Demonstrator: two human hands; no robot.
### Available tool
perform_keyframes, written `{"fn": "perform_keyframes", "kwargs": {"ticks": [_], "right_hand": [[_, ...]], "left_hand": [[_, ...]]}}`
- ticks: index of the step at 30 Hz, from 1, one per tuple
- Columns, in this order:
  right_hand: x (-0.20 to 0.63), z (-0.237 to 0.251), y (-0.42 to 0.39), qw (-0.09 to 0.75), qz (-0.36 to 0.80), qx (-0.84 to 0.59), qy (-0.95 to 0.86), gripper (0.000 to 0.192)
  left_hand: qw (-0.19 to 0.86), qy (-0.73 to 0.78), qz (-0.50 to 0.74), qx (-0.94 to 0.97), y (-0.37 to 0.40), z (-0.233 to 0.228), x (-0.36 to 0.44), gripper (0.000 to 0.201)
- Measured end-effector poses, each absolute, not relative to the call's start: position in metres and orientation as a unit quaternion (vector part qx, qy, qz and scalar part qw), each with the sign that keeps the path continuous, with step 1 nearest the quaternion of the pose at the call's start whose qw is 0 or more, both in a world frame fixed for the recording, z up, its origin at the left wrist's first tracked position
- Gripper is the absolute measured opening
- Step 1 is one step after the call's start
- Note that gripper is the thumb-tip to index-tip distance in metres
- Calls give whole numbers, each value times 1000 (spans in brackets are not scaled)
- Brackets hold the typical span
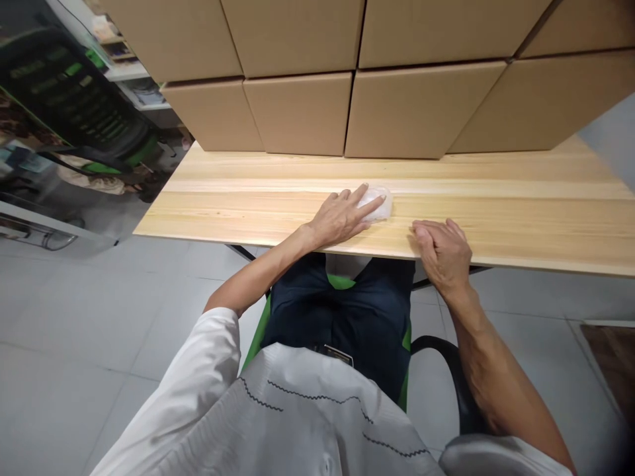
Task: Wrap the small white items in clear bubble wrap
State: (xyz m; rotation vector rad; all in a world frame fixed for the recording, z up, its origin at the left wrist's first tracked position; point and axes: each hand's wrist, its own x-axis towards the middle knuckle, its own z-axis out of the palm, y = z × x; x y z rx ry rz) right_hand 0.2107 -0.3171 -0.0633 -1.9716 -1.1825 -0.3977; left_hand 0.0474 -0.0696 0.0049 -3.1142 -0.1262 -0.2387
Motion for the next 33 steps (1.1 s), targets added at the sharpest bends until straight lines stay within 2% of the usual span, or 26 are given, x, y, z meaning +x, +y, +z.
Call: {"fn": "perform_keyframes", "kwargs": {"ticks": [7,12,18,26,29,33], "right_hand": [[211,-65,-316,373,-168,-781,-471,39],[206,-62,-315,368,-160,-788,-467,38],[205,-63,-313,355,-189,-782,-476,34],[202,-61,-310,351,-167,-796,-465,37],[202,-60,-310,347,-172,-796,-465,37],[201,-60,-310,343,-176,-796,-467,37]], "left_hand": [[0,-99,-91,-991,-43,-2,36,72],[-53,-170,-138,-974,22,-12,39,76],[-64,-220,-178,-957,88,-22,48,87],[-51,-257,-153,-953,83,-20,49,92],[-78,-224,-153,-959,82,-22,51,93],[-159,-181,-137,-961,88,-11,52,106]]}}
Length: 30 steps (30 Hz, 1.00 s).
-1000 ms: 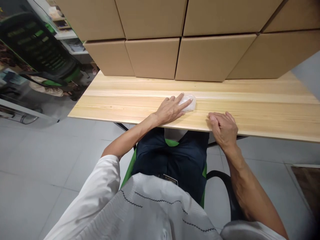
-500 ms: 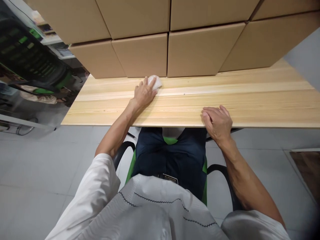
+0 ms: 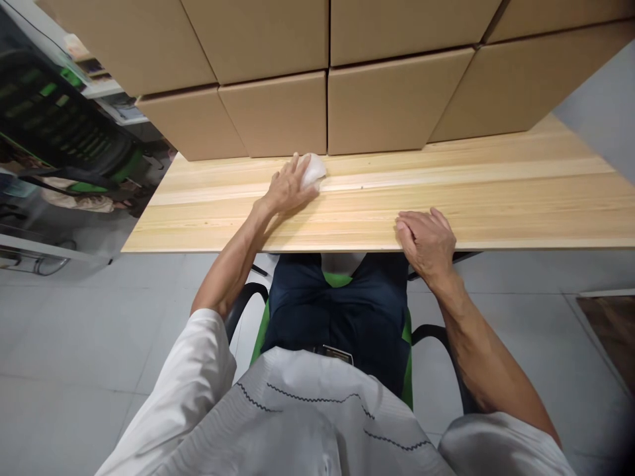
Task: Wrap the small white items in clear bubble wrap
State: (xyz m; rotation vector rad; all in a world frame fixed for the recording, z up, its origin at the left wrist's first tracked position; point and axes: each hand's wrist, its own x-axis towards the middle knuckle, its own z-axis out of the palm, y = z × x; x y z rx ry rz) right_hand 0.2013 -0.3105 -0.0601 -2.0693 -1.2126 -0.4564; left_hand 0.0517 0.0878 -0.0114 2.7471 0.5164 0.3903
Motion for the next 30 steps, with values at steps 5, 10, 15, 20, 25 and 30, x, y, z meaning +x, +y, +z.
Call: {"fn": "perform_keyframes", "kwargs": {"ticks": [5,10,15,20,25,30], "right_hand": [[201,-60,-312,346,-159,-797,-468,36],[203,-64,-314,359,-162,-787,-474,36],[205,-69,-314,347,-190,-780,-485,33],[206,-71,-314,330,-202,-785,-485,33],[204,-69,-315,321,-199,-792,-480,34],[201,-64,-313,308,-187,-801,-477,37]], "left_hand": [[353,163,236,891,93,24,18,102],[467,121,290,826,77,42,-26,114],[469,162,263,827,54,40,-32,96],[753,217,345,517,35,44,-26,76],[795,297,397,349,38,34,-13,45],[638,322,488,501,50,11,2,25]]}}
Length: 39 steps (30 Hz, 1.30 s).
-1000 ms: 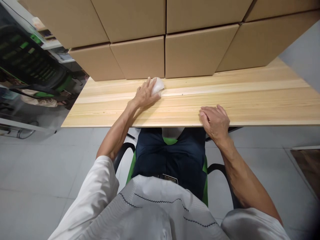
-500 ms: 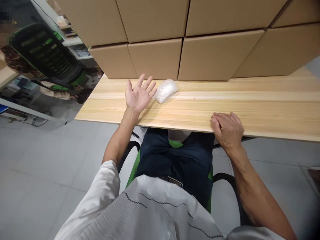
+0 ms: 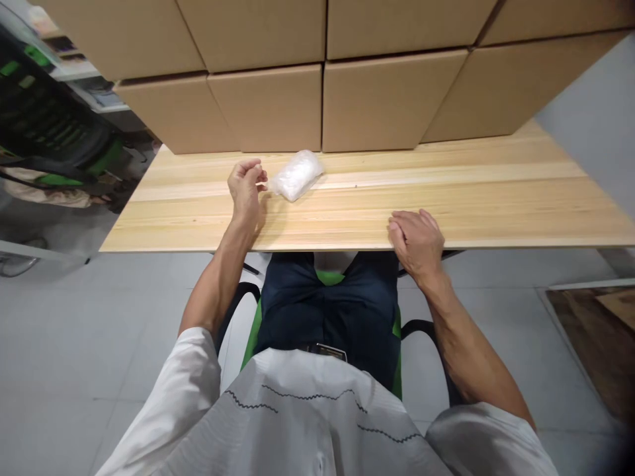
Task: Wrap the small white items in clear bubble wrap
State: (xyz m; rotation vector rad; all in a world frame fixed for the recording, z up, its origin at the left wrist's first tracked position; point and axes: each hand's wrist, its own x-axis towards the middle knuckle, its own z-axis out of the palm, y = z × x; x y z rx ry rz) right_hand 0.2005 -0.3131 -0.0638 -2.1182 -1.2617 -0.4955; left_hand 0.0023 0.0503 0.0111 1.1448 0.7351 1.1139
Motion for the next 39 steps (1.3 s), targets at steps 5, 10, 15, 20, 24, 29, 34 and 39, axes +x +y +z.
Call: {"fn": "perform_keyframes", "kwargs": {"ticks": [5,10,15,20,24,29,34,39], "right_hand": [[199,-57,-311,310,-159,-811,-471,40],[202,-52,-312,315,-120,-816,-470,41],[201,-38,-302,252,-56,-811,-526,52],[199,-26,-273,169,14,-818,-550,65],[211,-22,-247,129,58,-823,-550,70],[234,-16,-222,114,41,-833,-540,69],[241,-21,-234,139,14,-860,-491,68],[230,-43,-267,201,-10,-826,-526,61]], "left_hand": [[419,288,463,725,61,-7,11,51],[275,254,415,829,63,-21,3,71],[216,246,396,858,57,-25,-6,83],[204,239,339,887,49,-27,-3,100],[209,238,272,909,47,-31,3,106],[213,241,251,913,46,-32,1,104],[215,269,253,904,45,-30,-1,102],[219,270,260,901,44,-34,6,103]]}}
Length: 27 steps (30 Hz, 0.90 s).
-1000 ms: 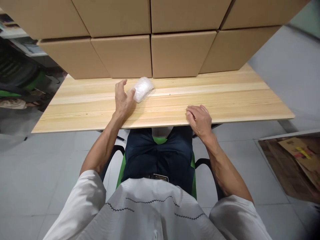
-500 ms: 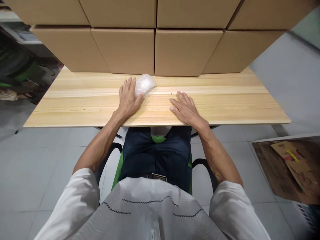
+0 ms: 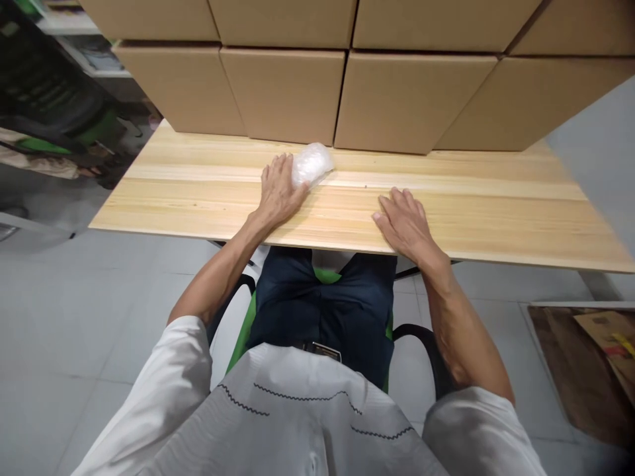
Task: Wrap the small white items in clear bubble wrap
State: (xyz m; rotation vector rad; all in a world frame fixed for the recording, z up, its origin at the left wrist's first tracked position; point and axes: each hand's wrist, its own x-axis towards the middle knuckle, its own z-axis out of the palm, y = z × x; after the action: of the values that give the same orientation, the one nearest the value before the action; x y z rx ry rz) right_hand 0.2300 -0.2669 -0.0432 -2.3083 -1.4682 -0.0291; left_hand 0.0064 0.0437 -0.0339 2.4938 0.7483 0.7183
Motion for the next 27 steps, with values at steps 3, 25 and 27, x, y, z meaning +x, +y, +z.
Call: {"fn": "perform_keyframes", "kwargs": {"ticks": [3,25,27], "right_hand": [[223,-50,-275,225,-30,-819,-527,58],[209,-44,-273,241,-70,-818,-517,52],[209,-44,-273,235,-73,-822,-513,51]], "left_hand": [[213,249,258,909,42,-34,9,102],[207,164,230,937,72,11,41,99],[195,131,197,952,79,15,60,94]]}}
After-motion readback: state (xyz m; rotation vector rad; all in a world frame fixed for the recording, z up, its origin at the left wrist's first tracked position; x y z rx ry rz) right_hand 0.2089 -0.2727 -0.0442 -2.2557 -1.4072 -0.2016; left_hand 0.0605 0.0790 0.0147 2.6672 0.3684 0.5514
